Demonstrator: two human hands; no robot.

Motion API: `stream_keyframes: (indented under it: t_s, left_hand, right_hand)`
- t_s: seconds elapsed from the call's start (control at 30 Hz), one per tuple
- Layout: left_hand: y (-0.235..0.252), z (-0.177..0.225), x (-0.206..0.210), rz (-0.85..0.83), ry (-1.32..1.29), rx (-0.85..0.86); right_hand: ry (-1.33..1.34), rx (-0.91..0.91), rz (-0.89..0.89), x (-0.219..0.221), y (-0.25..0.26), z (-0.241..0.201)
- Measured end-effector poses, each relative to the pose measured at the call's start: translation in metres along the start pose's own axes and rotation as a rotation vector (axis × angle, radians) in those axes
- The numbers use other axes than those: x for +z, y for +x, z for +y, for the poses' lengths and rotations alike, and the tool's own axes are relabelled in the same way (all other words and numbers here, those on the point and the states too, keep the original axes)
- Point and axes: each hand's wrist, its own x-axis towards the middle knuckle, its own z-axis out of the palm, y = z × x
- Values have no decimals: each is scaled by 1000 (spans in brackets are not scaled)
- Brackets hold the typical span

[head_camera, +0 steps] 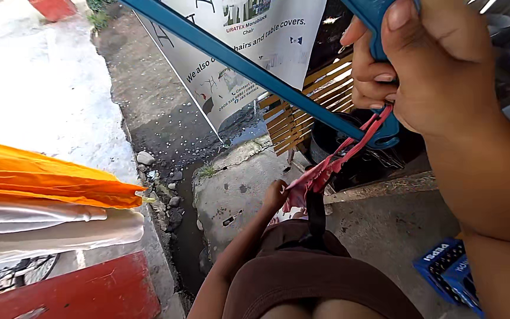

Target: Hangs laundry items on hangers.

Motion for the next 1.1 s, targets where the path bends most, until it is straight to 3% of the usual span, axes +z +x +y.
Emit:
stream_keyframes:
  t_s: [0.1, 0.17, 0.27, 0.33, 0.4, 0.53, 0.7, 0.9, 1.0, 1.1]
  left_hand:
    - [7, 15, -11, 272, -442, 24]
    - [3, 32, -19, 212, -705, 190]
    - [11, 38, -17, 162, -418, 356]
    - [24, 34, -13, 193, -114, 299]
    - [32, 30, -15, 237, -8, 200]
    - [27, 15, -56, 253, -62, 156]
    - [9, -19, -138, 368, 92, 109]
    - [-11, -4, -205, 441, 142, -54]
    - [-20, 5, -219, 489, 116, -35]
    - [-27, 13, -218, 450, -88, 71]
  right_hand:
    - [-43, -25, -41, 5, -2, -7]
    - [-71, -70, -52, 12, -2, -12]
    - [-88, -123, -52, 21, 2, -13]
    - [-101, -119, -49, 25, 6, -12]
    - [-159, -101, -60, 22, 10, -7]
    - [-347, 49, -80, 4, 14, 12]
    - [-482, 191, -96, -19, 11, 27]
    - [-646, 298, -242, -25, 5, 37]
    - [-574, 256, -246, -26, -1, 42]
    - [-283, 167, -146, -25, -8, 59]
